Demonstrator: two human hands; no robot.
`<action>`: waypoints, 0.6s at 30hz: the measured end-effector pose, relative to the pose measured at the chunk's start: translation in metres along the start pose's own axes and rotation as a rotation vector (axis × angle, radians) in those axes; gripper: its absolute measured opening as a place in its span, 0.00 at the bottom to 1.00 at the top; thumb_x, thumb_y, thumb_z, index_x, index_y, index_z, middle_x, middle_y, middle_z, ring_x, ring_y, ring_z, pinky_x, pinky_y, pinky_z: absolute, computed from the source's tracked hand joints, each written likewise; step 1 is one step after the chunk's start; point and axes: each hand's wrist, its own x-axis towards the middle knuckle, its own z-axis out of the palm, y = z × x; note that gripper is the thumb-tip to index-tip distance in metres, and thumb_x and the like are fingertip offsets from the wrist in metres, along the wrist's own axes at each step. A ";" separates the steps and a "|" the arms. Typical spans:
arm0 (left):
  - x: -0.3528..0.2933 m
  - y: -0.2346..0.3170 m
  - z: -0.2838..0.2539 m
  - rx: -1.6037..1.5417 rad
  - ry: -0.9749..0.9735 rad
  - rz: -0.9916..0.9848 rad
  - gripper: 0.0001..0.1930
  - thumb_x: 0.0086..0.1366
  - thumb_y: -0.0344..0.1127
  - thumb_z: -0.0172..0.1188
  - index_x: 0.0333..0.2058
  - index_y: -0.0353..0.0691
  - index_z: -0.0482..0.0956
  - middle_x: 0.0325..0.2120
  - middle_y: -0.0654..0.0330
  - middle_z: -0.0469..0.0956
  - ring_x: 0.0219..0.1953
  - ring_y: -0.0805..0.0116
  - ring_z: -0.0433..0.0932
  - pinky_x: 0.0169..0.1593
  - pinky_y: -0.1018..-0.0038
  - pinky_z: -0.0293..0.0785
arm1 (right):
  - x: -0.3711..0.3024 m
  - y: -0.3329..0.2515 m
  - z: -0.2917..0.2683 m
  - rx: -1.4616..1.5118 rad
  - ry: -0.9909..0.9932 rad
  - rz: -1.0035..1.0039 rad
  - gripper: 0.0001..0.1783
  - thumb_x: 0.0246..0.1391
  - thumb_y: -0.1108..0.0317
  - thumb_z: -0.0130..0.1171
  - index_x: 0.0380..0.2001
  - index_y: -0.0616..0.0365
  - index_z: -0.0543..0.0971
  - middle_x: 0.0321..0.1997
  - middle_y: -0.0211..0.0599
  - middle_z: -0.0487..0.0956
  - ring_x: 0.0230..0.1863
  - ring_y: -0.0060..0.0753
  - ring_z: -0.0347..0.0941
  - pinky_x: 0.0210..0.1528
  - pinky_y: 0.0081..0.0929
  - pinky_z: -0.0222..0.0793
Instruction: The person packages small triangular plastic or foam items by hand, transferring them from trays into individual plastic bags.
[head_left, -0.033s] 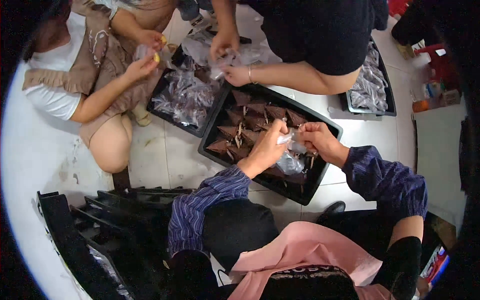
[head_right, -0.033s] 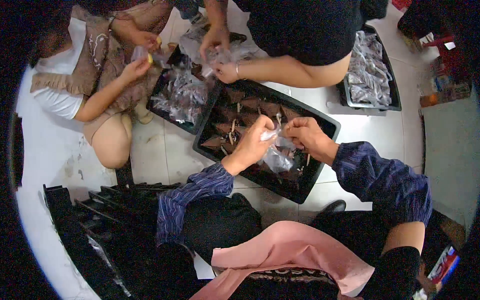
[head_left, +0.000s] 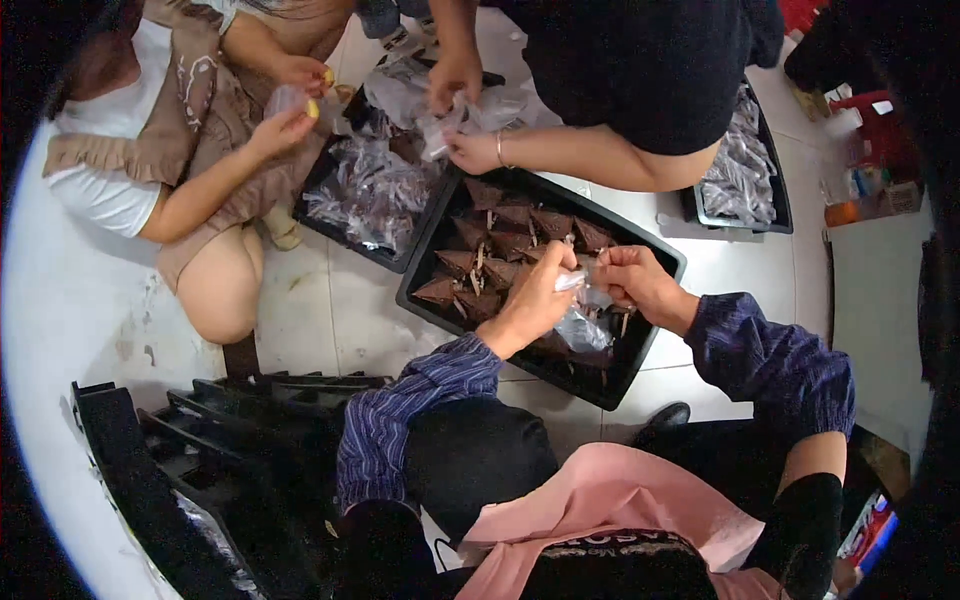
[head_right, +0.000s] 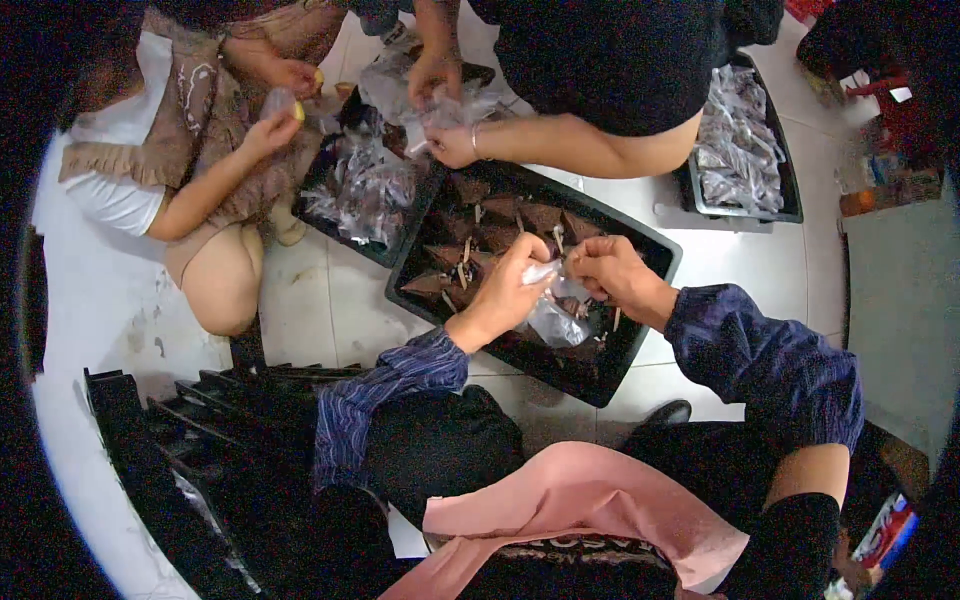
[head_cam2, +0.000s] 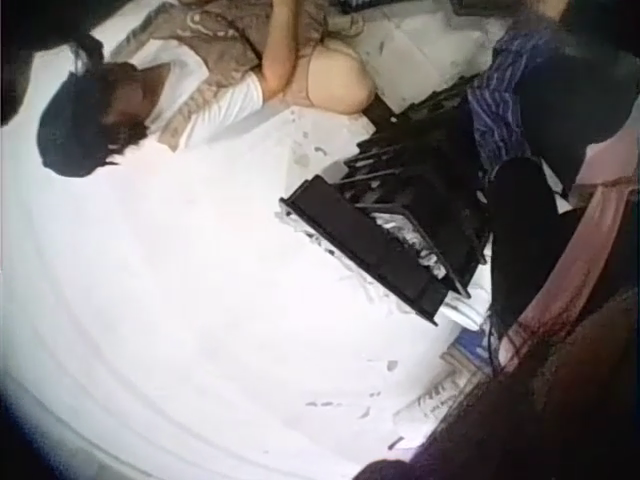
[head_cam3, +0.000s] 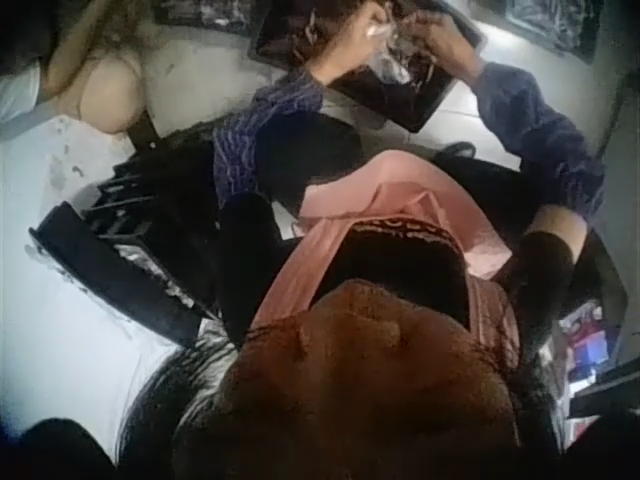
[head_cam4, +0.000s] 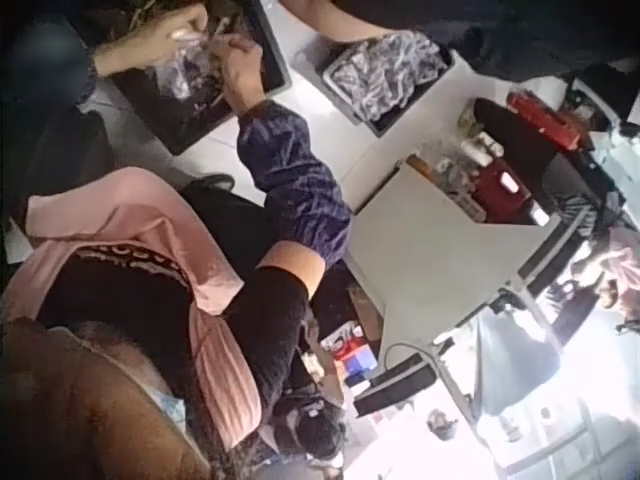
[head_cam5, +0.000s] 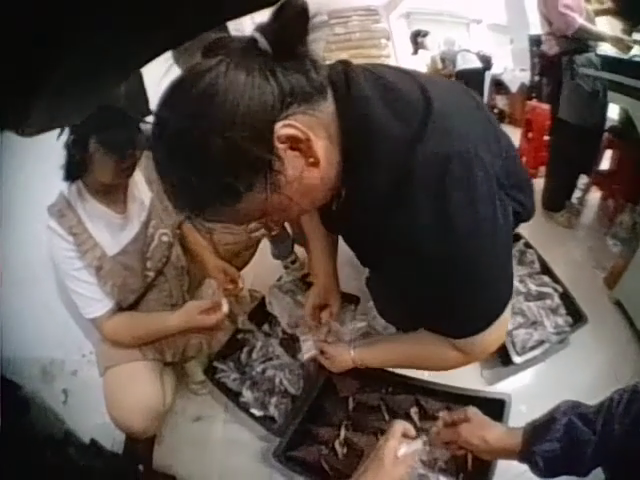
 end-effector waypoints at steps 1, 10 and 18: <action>-0.003 -0.011 0.006 -0.024 0.066 0.034 0.16 0.56 0.26 0.60 0.40 0.40 0.64 0.32 0.49 0.76 0.34 0.52 0.79 0.36 0.64 0.73 | 0.002 0.003 0.003 0.000 0.011 0.011 0.01 0.53 0.75 0.56 0.29 0.58 0.74 0.21 0.26 0.72 0.16 0.13 0.58 0.16 0.14 0.49; 0.001 -0.048 0.014 -0.542 -0.008 -0.225 0.12 0.61 0.25 0.57 0.41 0.36 0.65 0.31 0.65 0.70 0.29 0.79 0.73 0.31 0.79 0.72 | 0.036 0.020 -0.007 -0.798 -0.091 -0.359 0.06 0.54 0.72 0.57 0.30 0.64 0.77 0.23 0.26 0.76 0.26 0.17 0.69 0.29 0.20 0.65; 0.004 -0.078 0.020 -0.583 -0.041 -0.387 0.07 0.64 0.33 0.59 0.33 0.35 0.80 0.24 0.68 0.78 0.26 0.83 0.72 0.29 0.84 0.67 | 0.058 0.040 -0.017 -0.377 -0.051 -0.131 0.06 0.53 0.70 0.57 0.30 0.64 0.76 0.23 0.27 0.76 0.28 0.16 0.69 0.32 0.21 0.67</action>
